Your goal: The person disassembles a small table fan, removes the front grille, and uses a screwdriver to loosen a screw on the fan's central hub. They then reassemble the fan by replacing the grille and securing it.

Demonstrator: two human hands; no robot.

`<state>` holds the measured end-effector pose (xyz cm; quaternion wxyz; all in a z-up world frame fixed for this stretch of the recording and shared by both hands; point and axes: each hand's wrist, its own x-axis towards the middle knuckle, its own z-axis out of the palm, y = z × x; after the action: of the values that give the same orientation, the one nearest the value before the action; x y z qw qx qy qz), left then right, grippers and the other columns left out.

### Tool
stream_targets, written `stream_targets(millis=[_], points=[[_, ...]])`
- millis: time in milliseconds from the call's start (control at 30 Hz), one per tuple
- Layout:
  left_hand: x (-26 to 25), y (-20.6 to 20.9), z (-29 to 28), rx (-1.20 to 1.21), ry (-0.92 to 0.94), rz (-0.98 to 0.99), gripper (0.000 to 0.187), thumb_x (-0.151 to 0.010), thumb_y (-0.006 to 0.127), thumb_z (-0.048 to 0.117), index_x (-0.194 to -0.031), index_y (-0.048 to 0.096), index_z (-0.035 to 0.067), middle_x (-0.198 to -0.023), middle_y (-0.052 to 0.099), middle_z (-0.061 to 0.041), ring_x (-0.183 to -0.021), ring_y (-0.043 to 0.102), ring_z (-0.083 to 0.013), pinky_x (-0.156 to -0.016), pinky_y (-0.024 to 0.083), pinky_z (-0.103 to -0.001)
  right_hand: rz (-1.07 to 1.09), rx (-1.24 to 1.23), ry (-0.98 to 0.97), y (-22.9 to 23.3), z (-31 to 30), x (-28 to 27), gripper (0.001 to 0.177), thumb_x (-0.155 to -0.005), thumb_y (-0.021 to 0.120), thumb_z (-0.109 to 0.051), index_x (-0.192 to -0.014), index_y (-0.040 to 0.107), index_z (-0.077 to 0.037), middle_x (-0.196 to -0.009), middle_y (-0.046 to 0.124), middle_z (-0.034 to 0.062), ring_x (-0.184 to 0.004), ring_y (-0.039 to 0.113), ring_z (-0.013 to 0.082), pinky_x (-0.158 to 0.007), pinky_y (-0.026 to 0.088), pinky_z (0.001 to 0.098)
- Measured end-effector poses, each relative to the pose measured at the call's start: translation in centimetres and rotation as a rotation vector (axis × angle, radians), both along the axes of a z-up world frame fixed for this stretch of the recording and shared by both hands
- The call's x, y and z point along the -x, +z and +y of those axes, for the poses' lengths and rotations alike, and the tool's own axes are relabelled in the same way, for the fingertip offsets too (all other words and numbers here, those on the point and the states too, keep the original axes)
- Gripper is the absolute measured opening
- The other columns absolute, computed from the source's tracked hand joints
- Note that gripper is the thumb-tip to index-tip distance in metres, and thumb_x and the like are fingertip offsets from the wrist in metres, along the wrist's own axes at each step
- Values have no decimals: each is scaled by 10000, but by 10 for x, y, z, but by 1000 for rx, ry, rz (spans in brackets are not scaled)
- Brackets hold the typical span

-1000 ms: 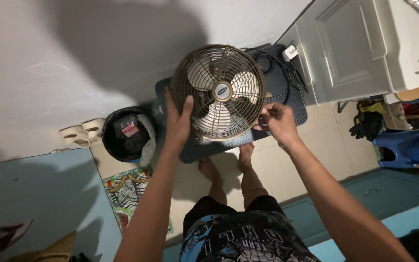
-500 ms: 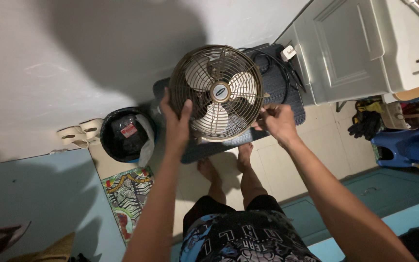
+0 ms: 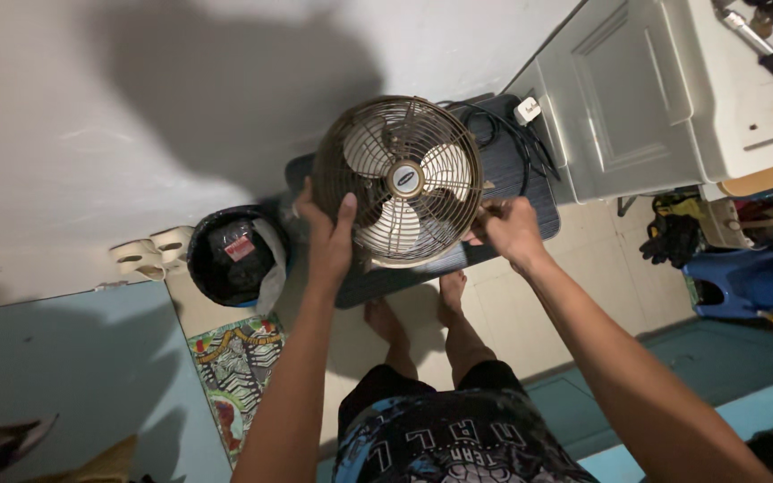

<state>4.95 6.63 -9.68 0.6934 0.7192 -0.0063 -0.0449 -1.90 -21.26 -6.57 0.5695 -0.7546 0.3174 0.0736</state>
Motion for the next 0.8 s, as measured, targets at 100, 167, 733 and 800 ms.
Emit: stream_targets(millis=[100, 167, 733, 800], points=[[-3, -3, 4, -58, -42, -38, 847, -1063, 623, 426, -1594, 143, -27, -1643, 286, -261, -1535, 293, -349, -1255, 230, -415, 10, -22, -2, -3, -2, 1, 235, -1004, 583, -60, -1038, 728, 122, -876, 762, 185, -729, 753, 219, -642, 638, 305], [-5, -1, 6, -69, -46, 26, 895, -1015, 623, 450, -1603, 129, -8, -1630, 265, -257, -1513, 297, -354, -1233, 238, -413, 10, -29, 19, -2, -3, 2, 235, -1005, 576, -66, -1038, 723, 114, -876, 765, 176, -733, 766, 214, -646, 646, 302], [-21, 168, -83, -317, -186, -374, 290, -905, 753, 293, -925, 686, 12, -735, 708, -104, -585, 666, -238, -594, 519, -378, -363, 514, 96, 176, -78, 24, 312, -952, 747, -304, -808, 744, -27, -595, 653, 46, -504, 527, 91, -485, 427, 276], [-17, 189, -112, -337, -239, -456, 360, -904, 782, 322, -801, 655, 1, -628, 669, -106, -531, 660, -243, -534, 499, -375, -333, 563, 26, 197, -111, 27, 410, -993, 729, -336, -749, 701, -8, -580, 628, 65, -521, 501, 102, -501, 411, 294]])
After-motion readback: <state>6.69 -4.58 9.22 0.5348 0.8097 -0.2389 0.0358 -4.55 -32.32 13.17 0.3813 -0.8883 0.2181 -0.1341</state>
